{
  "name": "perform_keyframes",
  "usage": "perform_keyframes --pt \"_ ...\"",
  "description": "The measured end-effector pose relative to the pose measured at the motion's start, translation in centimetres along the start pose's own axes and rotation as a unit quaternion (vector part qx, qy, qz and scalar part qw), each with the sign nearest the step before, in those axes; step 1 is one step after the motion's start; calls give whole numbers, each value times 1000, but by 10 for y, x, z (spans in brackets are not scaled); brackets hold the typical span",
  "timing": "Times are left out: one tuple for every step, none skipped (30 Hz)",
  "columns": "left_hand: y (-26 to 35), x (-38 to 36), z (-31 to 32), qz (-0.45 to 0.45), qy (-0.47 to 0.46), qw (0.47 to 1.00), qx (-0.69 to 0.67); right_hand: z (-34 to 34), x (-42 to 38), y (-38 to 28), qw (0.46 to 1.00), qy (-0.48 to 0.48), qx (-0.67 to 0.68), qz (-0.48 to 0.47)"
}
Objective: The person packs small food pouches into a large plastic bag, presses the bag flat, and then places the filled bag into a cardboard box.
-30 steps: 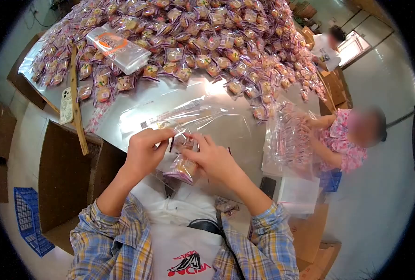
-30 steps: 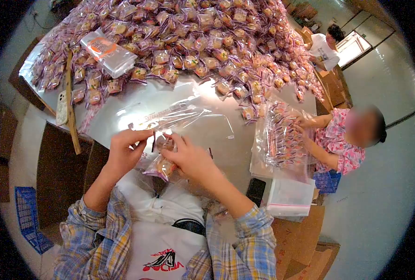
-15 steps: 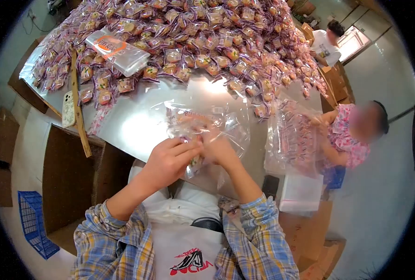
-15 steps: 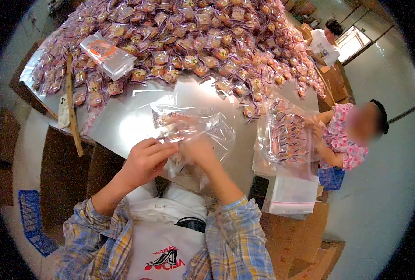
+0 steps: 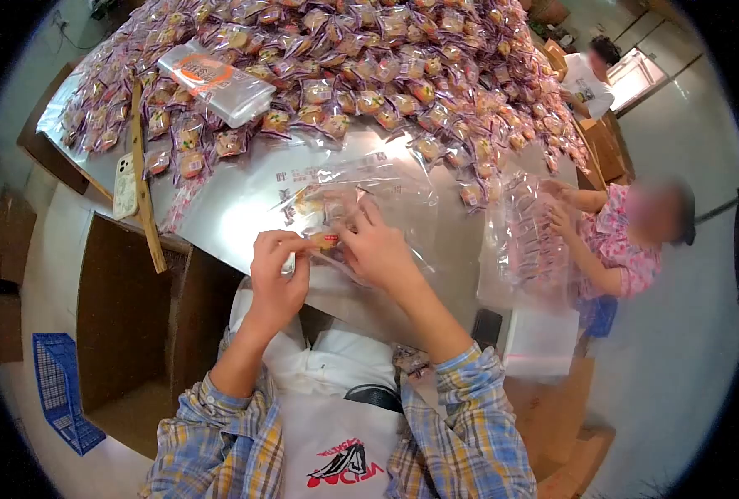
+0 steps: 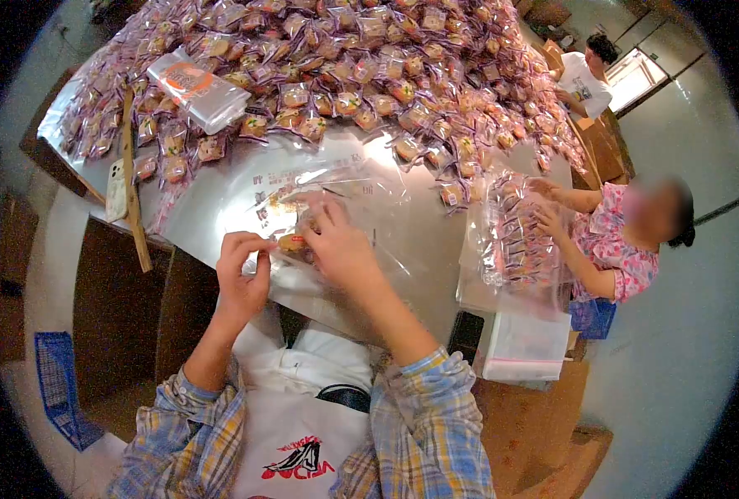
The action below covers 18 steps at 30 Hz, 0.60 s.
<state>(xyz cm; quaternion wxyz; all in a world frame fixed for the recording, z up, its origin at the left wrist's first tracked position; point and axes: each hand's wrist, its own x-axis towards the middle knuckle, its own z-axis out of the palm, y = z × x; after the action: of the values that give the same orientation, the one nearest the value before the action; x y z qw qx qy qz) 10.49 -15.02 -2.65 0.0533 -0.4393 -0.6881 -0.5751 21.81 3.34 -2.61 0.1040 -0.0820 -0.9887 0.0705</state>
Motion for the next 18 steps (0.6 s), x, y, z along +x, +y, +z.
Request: perform_keyframes --pt "4 4 -4 -14 3 1000 8 0 2 1 999 19 14 -27" --pt "8 7 -9 -27 3 1000 15 -2 4 2 998 39 -22 -49" --pt "10 7 -12 -42 1 999 22 -4 4 2 994 58 -57 -69" --pt "8 3 -13 -49 -1 998 40 -4 4 1 989 79 -92 -89" --pt "10 0 -14 -45 -10 996 81 -2 3 2 992 64 -79 -74" --pt "15 -4 -14 -41 -17 991 123 2 3 3 995 50 -66 -61" --pt "19 -9 -14 -39 -22 985 164 5 4 5 997 35 -53 -49" --pt "21 -17 -12 -44 -23 982 182 8 4 7 998 31 -33 -50" --pt "18 -25 -12 -74 -29 984 160 9 5 9 998 25 -12 -50" --pt "13 -35 -10 -106 -34 984 137 11 3 9 999 18 9 -50" --pt "7 -43 -8 -139 -41 983 114 10 -2 10 997 39 50 -43" --pt "-5 -50 -6 -119 -29 983 138 4 -7 9 994 59 90 -34" --pt "-14 -56 -9 -130 -33 981 141 -1 -11 12 988 81 128 -27" --pt "-23 -62 -13 -140 -34 979 143 2 -18 19 990 95 101 -25" --pt "-29 -65 -17 -150 -36 978 144 8 -30 28 991 109 73 -21" --pt "-31 -65 -22 -122 -12 981 149 8 -41 31 991 122 45 -14" --pt "-34 -67 -25 -130 -5 981 146 7 -52 32 992 107 56 29" --pt "-36 -70 -28 -138 2 980 143 3 -61 31 991 92 67 71"
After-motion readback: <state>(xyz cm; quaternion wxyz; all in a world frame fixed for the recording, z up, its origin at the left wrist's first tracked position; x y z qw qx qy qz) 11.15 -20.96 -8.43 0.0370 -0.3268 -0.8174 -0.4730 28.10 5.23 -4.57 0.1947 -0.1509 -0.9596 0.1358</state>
